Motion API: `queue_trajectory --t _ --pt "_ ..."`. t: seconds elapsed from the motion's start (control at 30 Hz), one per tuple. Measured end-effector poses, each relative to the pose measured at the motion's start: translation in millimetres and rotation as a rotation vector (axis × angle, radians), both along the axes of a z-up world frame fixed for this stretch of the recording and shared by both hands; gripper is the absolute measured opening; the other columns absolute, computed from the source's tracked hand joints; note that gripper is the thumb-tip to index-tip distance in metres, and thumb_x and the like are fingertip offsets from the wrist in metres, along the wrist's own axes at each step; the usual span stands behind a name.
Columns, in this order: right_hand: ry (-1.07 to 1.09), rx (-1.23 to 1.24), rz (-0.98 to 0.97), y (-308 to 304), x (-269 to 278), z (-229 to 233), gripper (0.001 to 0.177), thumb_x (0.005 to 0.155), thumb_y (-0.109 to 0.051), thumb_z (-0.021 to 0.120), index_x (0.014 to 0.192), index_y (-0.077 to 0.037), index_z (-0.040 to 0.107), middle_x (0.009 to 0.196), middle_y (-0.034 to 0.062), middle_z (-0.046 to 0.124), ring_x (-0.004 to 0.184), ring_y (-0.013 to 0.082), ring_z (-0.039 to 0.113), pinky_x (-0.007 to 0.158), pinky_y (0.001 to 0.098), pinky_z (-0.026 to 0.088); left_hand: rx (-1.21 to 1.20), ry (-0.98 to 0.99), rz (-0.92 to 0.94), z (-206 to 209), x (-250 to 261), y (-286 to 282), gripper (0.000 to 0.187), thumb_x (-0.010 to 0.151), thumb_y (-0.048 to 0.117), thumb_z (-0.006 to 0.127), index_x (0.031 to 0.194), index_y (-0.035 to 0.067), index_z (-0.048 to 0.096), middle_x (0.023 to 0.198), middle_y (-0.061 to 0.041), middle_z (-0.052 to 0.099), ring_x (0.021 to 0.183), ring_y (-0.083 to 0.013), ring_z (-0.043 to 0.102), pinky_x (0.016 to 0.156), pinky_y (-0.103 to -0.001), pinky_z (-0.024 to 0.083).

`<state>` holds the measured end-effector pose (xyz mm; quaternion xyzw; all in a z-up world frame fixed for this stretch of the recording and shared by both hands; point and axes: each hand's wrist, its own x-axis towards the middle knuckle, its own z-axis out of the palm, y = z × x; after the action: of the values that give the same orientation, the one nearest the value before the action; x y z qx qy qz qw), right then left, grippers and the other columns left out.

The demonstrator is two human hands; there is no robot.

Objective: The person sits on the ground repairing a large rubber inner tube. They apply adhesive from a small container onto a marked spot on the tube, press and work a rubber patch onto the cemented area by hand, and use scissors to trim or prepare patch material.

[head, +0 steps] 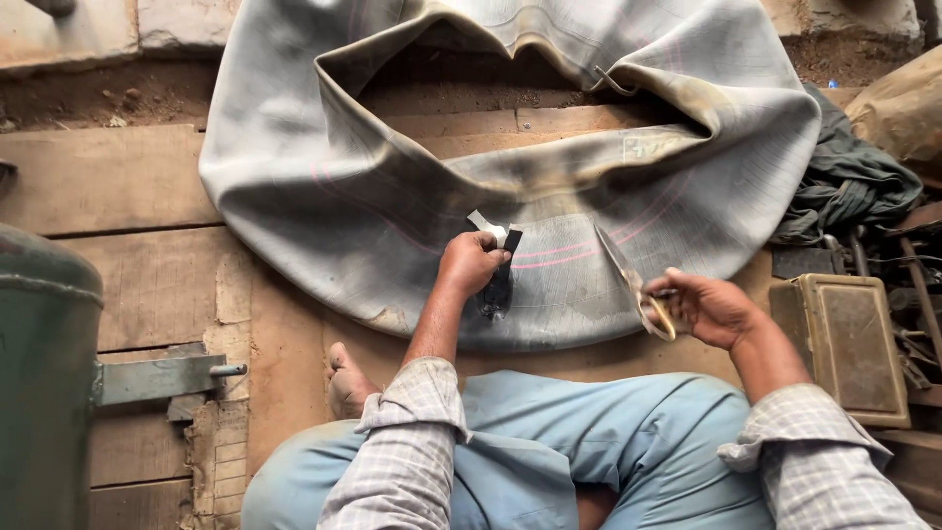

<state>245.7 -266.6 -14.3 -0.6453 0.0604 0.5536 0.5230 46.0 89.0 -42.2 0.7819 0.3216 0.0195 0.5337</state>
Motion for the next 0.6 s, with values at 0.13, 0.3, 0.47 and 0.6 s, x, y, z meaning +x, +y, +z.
queue_trajectory --t 0.13,0.3,0.47,0.6 --pt "0.011 -0.01 -0.209 2.2 -8.1 26.8 0.038 0.1 -0.029 0.047 0.121 -0.002 0.065 0.096 0.0143 0.077 0.094 0.0287 0.072 0.081 0.0386 0.06 -0.04 0.056 -0.007 3.4 2.6 7.4 0.025 0.079 0.025 0.083 0.092 0.004 0.077 0.08 -0.016 0.075 0.072 -0.0234 0.07 0.071 -0.039 0.056" --pt "0.102 0.103 -0.225 -26.6 10.4 0.8 0.053 0.107 -0.046 0.05 0.125 0.001 0.067 0.099 0.0084 0.074 0.094 0.0299 0.075 0.07 0.038 0.054 -0.066 0.113 -0.111 6.0 9.3 18.2 0.017 0.078 0.02 0.082 0.089 0.007 0.08 0.078 -0.008 0.075 0.071 -0.0162 0.069 0.069 -0.036 0.056" --pt "-0.027 -0.115 -0.041 -14.1 -4.4 15.9 0.036 0.094 -0.027 0.061 0.12 -0.003 0.069 0.101 0.0078 0.081 0.084 0.0181 0.071 0.065 0.0318 0.051 -0.103 0.114 -0.12 7.7 9.8 16.9 0.017 0.08 0.02 0.082 0.09 0.007 0.08 0.078 -0.009 0.075 0.071 -0.0163 0.068 0.07 -0.035 0.056" --pt "-0.279 -0.456 0.434 -15.3 -0.9 -10.9 0.054 0.087 -0.042 0.084 0.106 0.008 0.074 0.075 0.0137 0.07 0.063 0.0192 0.053 0.055 0.0326 0.04 -0.056 0.133 -0.114 13.7 10.7 14.3 0.02 0.077 0.021 0.083 0.092 0.008 0.08 0.08 -0.008 0.076 0.073 -0.0168 0.07 0.071 -0.036 0.057"
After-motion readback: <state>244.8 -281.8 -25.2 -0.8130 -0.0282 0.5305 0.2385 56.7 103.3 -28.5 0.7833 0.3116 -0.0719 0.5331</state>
